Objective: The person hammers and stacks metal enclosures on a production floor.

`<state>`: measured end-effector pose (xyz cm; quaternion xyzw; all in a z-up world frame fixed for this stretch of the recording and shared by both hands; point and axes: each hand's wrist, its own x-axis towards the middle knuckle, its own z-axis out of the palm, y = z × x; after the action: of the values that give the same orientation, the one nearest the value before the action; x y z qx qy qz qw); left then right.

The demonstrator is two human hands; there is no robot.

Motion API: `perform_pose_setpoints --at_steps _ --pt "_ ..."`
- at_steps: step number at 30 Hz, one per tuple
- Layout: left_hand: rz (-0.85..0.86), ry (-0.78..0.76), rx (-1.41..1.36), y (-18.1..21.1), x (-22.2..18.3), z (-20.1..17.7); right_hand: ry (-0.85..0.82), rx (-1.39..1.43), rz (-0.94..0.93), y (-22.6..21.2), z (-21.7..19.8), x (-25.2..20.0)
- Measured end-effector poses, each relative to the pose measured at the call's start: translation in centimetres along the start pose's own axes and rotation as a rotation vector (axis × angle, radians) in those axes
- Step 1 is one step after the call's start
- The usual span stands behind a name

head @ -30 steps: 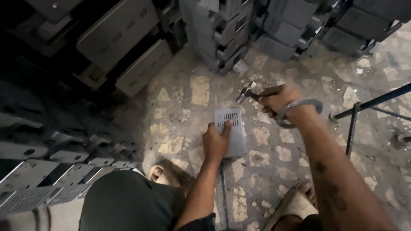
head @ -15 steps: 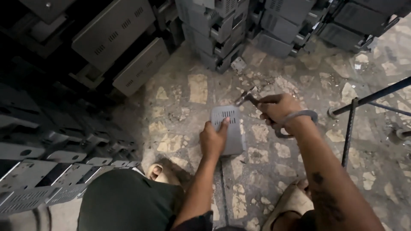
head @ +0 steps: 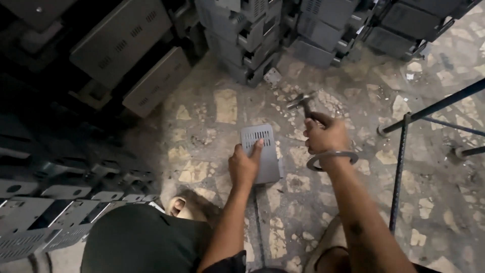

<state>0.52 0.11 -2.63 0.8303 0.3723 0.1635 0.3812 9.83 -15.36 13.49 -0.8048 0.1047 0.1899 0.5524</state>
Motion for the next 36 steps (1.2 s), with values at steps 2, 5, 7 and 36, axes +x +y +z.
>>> perform_pose_setpoints --at_steps 2,5,7,36 --pt "-0.014 -0.005 0.027 -0.1 -0.1 -0.5 0.073 0.006 -0.036 1.0 0.2 -0.5" --pt "-0.006 -0.019 -0.084 0.5 0.1 -0.5 -0.011 0.029 0.008 2.6 -0.3 -0.3" --pt "-0.058 -0.006 -0.007 0.5 0.0 -0.4 -0.103 0.219 0.075 4.1 0.0 0.0" --pt "-0.111 -0.160 -0.415 0.7 0.2 -2.0 0.008 0.209 -0.039 3.2 -1.7 -0.5"
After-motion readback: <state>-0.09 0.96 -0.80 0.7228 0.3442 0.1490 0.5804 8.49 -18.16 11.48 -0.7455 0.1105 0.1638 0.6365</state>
